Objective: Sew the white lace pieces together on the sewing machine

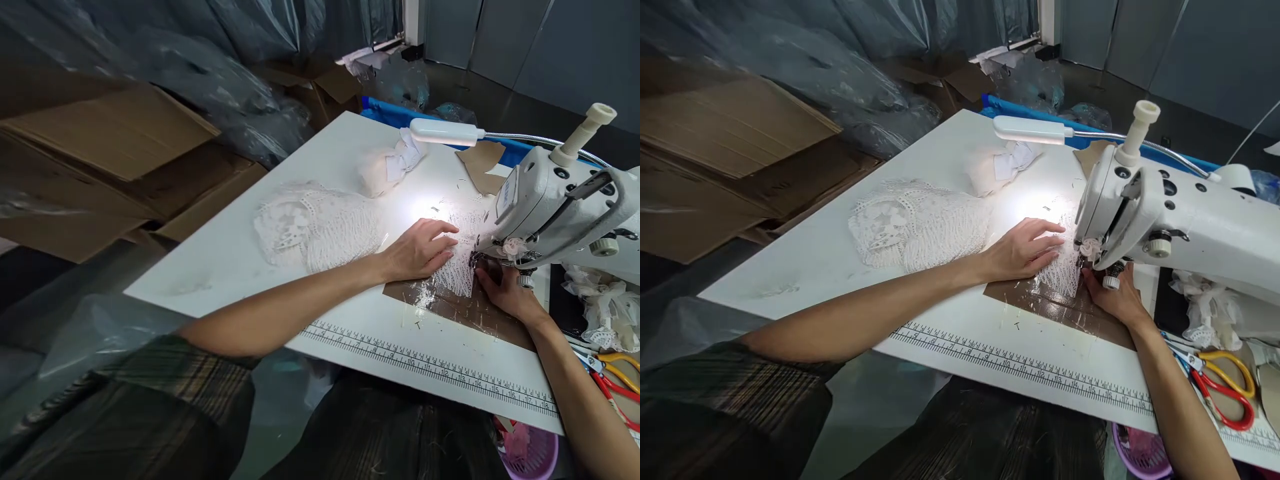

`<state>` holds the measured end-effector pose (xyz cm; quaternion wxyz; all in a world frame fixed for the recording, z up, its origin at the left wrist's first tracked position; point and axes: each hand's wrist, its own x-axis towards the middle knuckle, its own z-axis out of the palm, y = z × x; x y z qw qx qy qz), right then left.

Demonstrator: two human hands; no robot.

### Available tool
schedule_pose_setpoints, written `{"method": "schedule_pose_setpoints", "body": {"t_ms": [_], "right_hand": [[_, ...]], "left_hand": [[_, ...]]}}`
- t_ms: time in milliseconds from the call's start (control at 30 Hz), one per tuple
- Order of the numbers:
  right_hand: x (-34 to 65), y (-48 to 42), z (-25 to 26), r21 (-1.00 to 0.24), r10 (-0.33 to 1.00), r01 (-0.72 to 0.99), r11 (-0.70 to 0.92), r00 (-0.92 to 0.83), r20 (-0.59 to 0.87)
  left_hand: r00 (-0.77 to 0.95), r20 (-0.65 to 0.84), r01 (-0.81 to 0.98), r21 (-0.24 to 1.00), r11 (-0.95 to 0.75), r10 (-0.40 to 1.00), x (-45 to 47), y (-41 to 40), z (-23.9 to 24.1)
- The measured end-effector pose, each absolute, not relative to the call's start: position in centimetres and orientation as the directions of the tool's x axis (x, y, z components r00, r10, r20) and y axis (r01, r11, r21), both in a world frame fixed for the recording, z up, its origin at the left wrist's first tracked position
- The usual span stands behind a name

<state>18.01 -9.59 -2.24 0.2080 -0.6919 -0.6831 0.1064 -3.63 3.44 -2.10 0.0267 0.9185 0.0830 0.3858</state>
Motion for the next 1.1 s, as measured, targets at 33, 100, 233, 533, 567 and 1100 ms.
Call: {"method": "schedule_pose_setpoints", "body": {"t_ms": [33,100,233,533,567,1100], "right_hand": [[18.1,-9.6,-2.3,-0.434,0.99,0.901,0.003,0.059,0.13],[18.1,-9.6,-2.6,-0.44,0.988,0.898,-0.034,0.097,0.121],[18.2,-9.8,-3.1,-0.455,0.977,0.887,-0.078,0.159,0.143],[18.1,-9.8,-3.1,-0.495,0.97,0.866,-0.078,0.181,0.163],[18.1,-9.8,-2.9,-0.496,0.973,0.865,-0.074,0.173,0.156],[17.7,-9.7,-0.2,-0.625,0.988,0.779,-0.041,0.126,0.092]], "left_hand": [[0.69,0.7,0.133,0.126,-0.983,0.183,-3.7,3.5,-2.1],[0.693,0.694,0.133,0.142,-0.981,0.194,-3.7,3.5,-2.2],[0.69,0.696,0.135,0.144,-0.98,0.197,-3.8,3.4,-2.1],[0.707,0.676,0.155,0.141,-0.978,0.209,-3.9,3.3,-1.9],[0.71,0.673,0.156,0.138,-0.978,0.209,-3.9,3.3,-1.9],[0.754,0.59,0.261,0.135,-0.956,0.289,-3.3,2.0,-1.2]]}}
